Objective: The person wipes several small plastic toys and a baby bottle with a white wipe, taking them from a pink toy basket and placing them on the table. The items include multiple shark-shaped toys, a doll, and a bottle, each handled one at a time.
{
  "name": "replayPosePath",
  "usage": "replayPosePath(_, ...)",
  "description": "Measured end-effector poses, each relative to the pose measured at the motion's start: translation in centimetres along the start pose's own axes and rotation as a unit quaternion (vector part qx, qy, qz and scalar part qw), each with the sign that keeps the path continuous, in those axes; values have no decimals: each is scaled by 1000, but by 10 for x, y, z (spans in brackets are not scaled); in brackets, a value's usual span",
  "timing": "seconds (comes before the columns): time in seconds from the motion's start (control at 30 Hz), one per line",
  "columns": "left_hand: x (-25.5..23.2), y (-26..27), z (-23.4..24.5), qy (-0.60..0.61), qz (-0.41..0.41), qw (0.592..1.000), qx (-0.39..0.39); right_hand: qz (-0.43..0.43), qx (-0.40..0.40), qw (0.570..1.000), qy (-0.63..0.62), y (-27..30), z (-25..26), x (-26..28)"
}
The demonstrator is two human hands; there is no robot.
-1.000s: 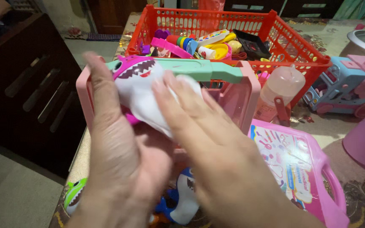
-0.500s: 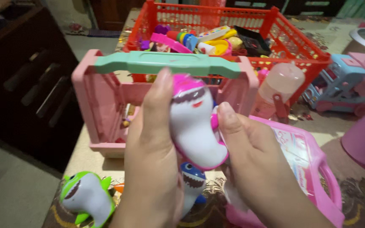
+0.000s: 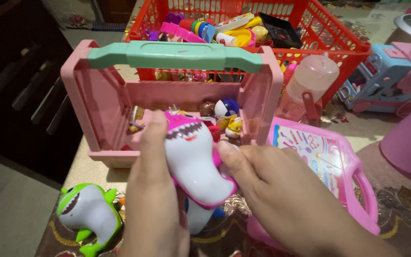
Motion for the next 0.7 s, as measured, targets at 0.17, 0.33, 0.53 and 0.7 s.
replayPosePath(0.17,-2,2,9,-79,-5,997,21,28,-87,996,23,2,10,6)
replayPosePath(0.33,-32,-12,32,-304,34,950,56,170,-118,976,-66,-6,10,-2)
replayPosePath(0.53,-53,-17,59,-474,78,876,33,165,-44,951,-257,-18,-5,-3)
replayPosePath(0.7,-4,9,45,-503,102,835,197,143,-113,971,-154,-16,19,11)
Point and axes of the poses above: each hand's wrist, its own y-axis away from the middle knuckle, its own z-axis out of the back of the hand, x = y × z, the point moved 6 cm from there along -y, towards the middle knuckle, and after that the axes turned 10 degrees about z, right-handed, at the moved point
